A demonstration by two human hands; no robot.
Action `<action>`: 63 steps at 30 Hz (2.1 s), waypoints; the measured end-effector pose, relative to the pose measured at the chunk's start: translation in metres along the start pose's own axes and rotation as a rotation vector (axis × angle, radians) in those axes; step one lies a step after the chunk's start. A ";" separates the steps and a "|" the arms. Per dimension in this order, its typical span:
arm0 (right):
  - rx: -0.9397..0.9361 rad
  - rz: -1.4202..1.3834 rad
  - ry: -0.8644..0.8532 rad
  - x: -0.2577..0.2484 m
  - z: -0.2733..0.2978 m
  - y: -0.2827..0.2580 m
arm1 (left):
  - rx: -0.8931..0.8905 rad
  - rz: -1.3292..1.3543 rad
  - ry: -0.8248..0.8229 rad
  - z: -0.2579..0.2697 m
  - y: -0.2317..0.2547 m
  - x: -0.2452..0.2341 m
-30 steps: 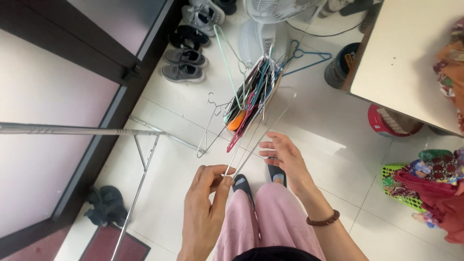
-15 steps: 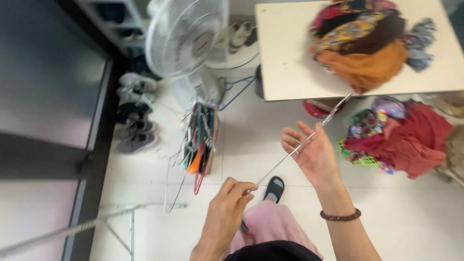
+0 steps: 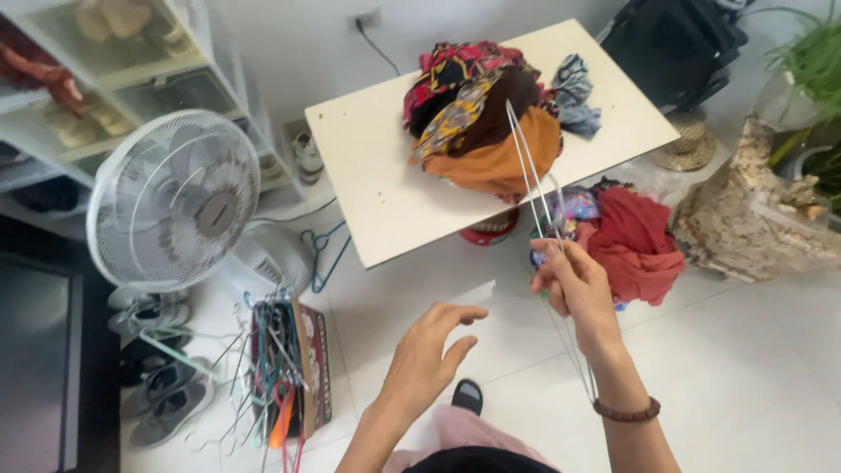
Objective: Hanging clothes on hangers and placing them on a drying rack.
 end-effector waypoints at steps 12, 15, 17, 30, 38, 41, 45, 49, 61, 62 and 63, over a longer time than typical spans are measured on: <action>-0.156 0.089 0.279 -0.091 -0.051 0.011 | 0.057 0.111 0.040 -0.156 -0.018 -0.006; -0.047 0.077 0.270 -0.096 -0.077 0.006 | 0.038 0.128 0.072 -0.197 -0.042 -0.021; -0.054 0.147 0.326 -0.103 -0.095 0.004 | 0.031 0.136 0.085 -0.229 -0.055 -0.036; 0.018 0.376 0.598 -0.103 -0.209 -0.048 | -0.189 0.014 0.178 -0.414 -0.135 -0.140; 0.096 0.256 0.623 -0.139 -0.224 0.003 | -0.193 -0.235 0.204 -0.502 -0.205 -0.112; 0.078 0.235 0.595 -0.158 -0.231 0.014 | -0.228 -0.357 0.226 -0.533 -0.226 -0.103; 0.081 0.190 0.582 -0.179 -0.247 0.001 | -0.456 -0.458 0.128 -0.560 -0.266 -0.086; 0.082 0.237 0.593 -0.200 -0.262 -0.017 | -0.542 -0.454 0.166 -0.564 -0.276 -0.086; 0.058 0.279 0.505 -0.232 -0.299 -0.023 | -0.434 -0.483 0.404 -0.554 -0.277 -0.095; 0.068 0.271 0.510 -0.231 -0.303 -0.023 | -0.342 -0.330 0.428 -0.549 -0.263 -0.099; 0.077 0.263 0.515 -0.231 -0.306 -0.024 | -0.248 -0.179 0.451 -0.543 -0.250 -0.104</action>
Point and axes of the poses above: each hand's wrist, its own z-axis away from the middle knuckle, its own x-axis out of the palm, y = z × x, the point moved 8 cm from there along -z, towards the middle knuckle, and after that the axes turned 11 degrees about -y, right-handed, at the moved point
